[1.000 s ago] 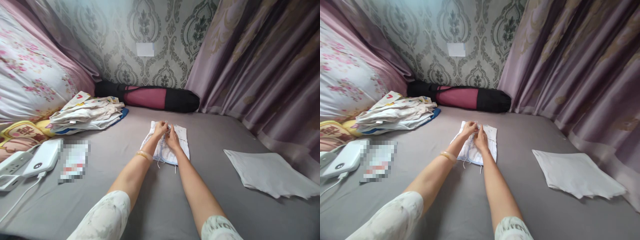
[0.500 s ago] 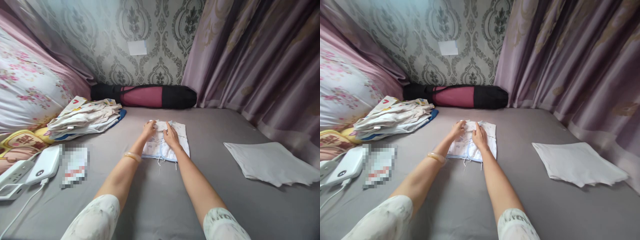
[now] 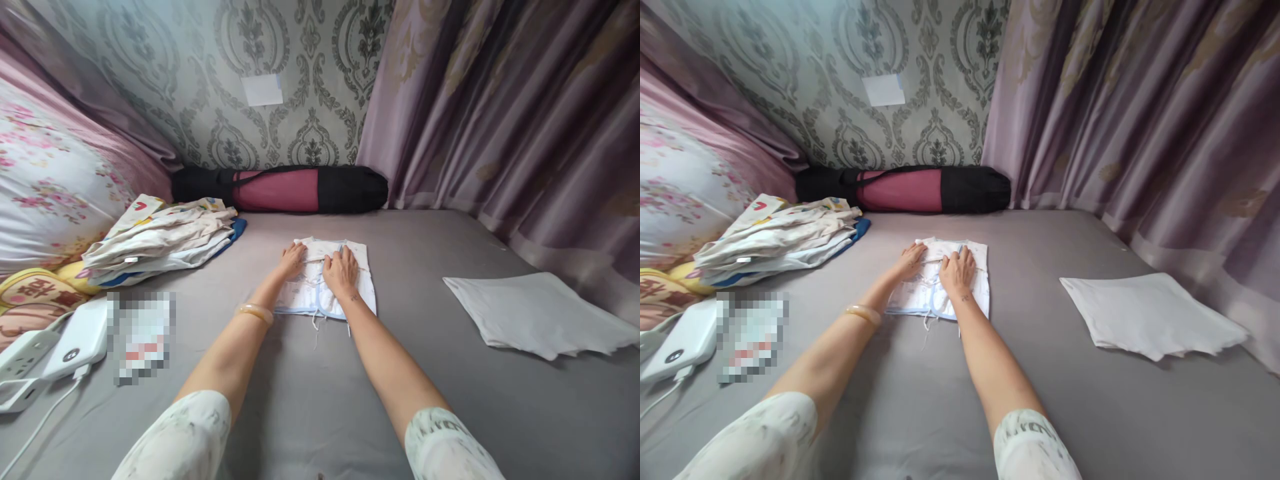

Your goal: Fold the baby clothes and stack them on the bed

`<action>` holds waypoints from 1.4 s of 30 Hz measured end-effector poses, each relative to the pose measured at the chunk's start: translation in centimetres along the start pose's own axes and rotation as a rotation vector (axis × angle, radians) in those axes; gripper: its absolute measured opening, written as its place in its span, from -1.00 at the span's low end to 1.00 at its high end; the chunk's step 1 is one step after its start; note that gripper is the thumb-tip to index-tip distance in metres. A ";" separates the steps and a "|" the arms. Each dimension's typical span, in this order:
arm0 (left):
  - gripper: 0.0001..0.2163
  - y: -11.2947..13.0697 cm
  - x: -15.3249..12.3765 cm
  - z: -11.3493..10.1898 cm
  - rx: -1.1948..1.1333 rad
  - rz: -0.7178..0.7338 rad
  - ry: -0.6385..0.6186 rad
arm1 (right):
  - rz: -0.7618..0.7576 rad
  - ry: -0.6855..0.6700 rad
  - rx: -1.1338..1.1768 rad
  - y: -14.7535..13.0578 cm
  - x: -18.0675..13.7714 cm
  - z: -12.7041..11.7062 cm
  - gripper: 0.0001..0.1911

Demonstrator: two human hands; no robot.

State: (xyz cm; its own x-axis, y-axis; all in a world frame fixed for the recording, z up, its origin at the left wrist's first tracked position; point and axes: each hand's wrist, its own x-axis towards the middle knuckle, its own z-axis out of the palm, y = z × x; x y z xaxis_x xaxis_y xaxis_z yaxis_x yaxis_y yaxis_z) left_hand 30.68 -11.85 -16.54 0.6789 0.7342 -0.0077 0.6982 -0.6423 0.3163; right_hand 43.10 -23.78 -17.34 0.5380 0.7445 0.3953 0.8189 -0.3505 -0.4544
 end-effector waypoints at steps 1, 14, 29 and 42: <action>-0.44 0.0 0.0 -0.1 0.006 0.000 -0.014 | 0.001 0.017 0.000 0.0 0.0 0.0 -0.64; -0.52 3.9 1.6 1.3 0.081 0.134 0.088 | -0.142 -0.282 -0.017 0.2 1.0 -0.3 -0.43; -0.54 4.2 2.1 0.2 0.157 0.125 -0.066 | -0.090 -0.335 0.010 0.2 1.0 -0.5 -0.43; -0.49 6.3 1.0 1.1 0.069 0.237 -0.115 | 0.247 0.030 0.576 2.2 2.7 1.1 -0.36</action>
State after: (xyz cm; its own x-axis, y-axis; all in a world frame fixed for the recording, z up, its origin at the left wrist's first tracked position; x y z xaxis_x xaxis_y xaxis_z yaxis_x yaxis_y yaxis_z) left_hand 35.94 -15.39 -15.58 0.8438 0.5343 -0.0496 0.5277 -0.8096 0.2570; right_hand 46.10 -21.95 -18.15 0.7095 0.6618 0.2420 0.4350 -0.1411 -0.8893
